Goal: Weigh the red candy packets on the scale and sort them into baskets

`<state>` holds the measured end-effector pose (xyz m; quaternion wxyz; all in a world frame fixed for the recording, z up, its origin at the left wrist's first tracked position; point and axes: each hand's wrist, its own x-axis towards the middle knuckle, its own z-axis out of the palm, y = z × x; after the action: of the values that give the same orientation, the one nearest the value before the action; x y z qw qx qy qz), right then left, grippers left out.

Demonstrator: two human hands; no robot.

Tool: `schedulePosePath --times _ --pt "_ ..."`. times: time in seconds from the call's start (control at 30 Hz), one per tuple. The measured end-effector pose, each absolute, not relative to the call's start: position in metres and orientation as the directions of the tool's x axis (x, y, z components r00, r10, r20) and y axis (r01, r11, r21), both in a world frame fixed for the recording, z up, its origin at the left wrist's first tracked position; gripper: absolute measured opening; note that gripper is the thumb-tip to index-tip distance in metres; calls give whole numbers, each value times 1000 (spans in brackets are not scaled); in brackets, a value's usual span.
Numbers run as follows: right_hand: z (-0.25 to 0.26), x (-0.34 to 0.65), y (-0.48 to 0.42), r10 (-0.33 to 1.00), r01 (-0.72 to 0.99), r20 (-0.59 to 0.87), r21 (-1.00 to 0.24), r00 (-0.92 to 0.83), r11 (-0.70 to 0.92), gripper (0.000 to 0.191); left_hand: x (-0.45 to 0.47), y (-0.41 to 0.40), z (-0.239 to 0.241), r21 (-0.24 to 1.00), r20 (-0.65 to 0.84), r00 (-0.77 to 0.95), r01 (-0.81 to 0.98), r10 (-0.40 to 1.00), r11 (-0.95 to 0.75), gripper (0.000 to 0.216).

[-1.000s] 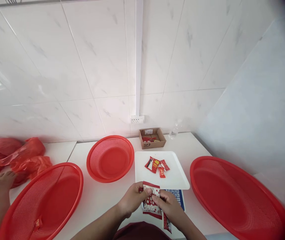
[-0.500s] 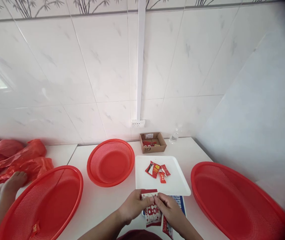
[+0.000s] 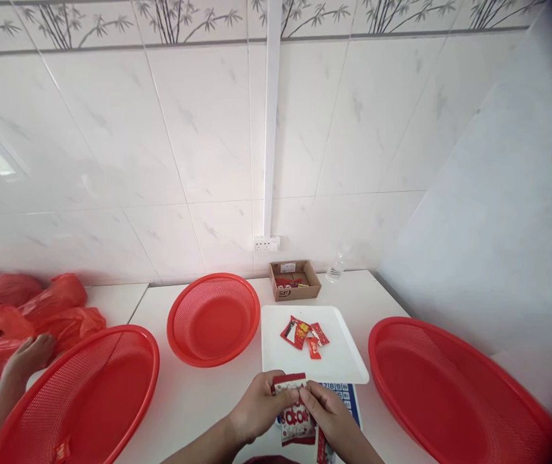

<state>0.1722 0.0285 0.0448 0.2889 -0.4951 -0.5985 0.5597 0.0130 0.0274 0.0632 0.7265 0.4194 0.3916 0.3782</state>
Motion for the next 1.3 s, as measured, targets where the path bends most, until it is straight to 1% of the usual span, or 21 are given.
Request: schedulePosePath --times 0.13,0.3,0.47,0.57,0.73,0.87,1.03,1.17,1.3 --pt "46 171 27 926 275 -193 -956 -324 -103 50 13 25 62 892 -255 413 -248 874 378 41" --pt "46 169 26 922 254 -182 -963 -342 -96 51 13 22 63 888 -266 397 -254 879 383 40" --pt "37 172 27 932 230 -182 -967 -314 -111 52 13 23 63 929 -213 460 -179 862 324 44" --pt "35 174 28 940 228 -175 -968 -293 -109 52 14 24 58 938 -192 474 -169 859 303 47" --pt "36 175 30 937 225 -195 -965 -291 -131 49 12 29 47 910 -286 396 -174 873 377 48" --pt "37 174 29 945 268 -171 -959 -279 -94 50 13 30 49 872 -332 438 -195 835 449 50" --pt "39 170 28 951 276 -149 -958 -271 -71 49 16 30 60 849 -381 434 -186 816 495 54" --pt "41 168 29 953 259 -154 -962 -260 -85 49 14 32 63 856 -362 412 -209 837 473 51" --pt "41 170 31 919 170 -198 -974 -342 -146 46 8 34 62 896 -325 369 -176 871 409 49"
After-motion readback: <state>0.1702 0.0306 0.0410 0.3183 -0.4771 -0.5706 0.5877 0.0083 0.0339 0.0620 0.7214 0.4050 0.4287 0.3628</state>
